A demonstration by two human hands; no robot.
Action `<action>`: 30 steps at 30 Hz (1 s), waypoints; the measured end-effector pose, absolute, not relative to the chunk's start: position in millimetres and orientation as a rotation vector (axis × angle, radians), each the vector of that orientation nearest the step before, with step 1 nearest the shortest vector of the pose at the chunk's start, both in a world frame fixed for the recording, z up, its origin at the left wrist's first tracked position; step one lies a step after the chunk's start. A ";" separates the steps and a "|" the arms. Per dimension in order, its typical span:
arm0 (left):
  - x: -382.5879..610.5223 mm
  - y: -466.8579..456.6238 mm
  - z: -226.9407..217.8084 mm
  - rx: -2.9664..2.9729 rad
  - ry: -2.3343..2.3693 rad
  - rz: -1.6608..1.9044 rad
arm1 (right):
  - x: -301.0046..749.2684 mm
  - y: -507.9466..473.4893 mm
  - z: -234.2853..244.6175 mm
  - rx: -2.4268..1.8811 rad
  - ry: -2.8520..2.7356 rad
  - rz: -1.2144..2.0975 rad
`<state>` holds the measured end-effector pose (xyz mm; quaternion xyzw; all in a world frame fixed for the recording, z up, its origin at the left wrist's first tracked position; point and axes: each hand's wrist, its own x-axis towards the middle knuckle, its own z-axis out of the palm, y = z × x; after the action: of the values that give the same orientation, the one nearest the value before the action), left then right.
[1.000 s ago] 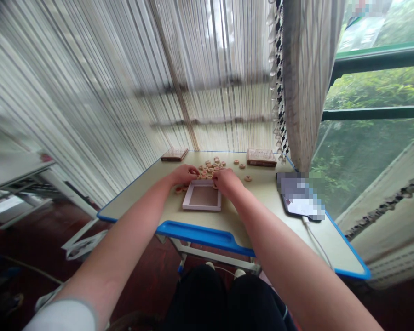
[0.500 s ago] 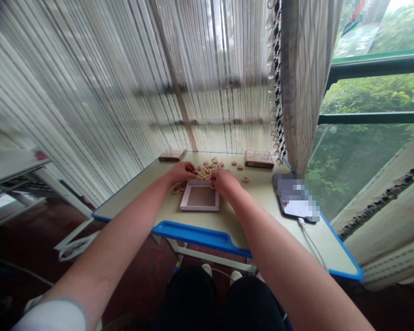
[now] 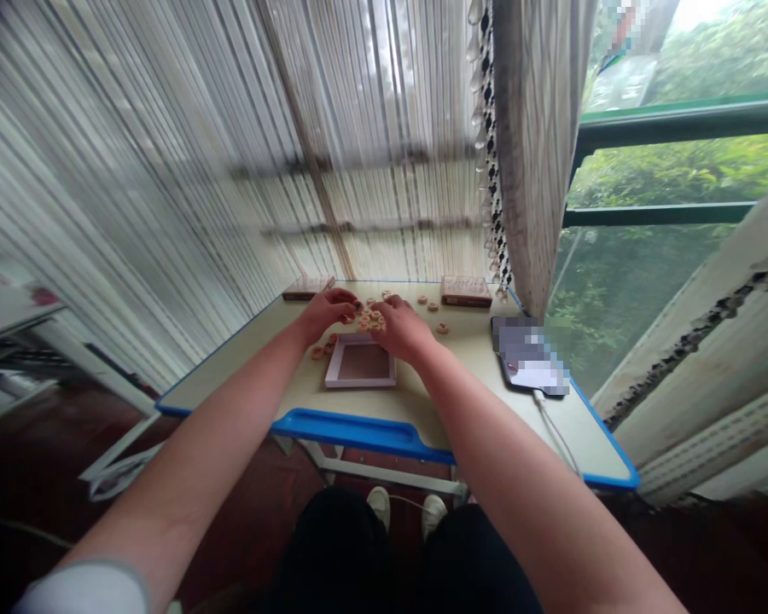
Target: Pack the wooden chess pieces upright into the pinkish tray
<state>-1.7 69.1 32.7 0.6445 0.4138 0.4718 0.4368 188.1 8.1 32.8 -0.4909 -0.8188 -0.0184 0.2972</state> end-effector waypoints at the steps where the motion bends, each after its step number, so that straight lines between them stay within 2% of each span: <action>1: -1.8 69.5 32.9 1.599 1.018 1.180 | 187.6 6.5 33.5 -1.289 -2.189 -0.050; 14: 2.3 56.8 38.5 1.561 0.812 1.013 | 186.7 4.9 37.7 -1.120 -2.121 -0.105; 25: 2.4 48.4 46.8 1.666 0.923 0.943 | 186.3 6.4 38.5 -1.080 -2.087 -0.110; 30: 0.2 55.2 43.0 1.780 1.029 0.929 | 189.6 4.1 43.7 -1.236 -2.139 -0.088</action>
<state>0.2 55.2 43.0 0.7129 0.4122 0.3720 0.4284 189.6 4.1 43.7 -0.4721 -0.8172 -0.0336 0.3289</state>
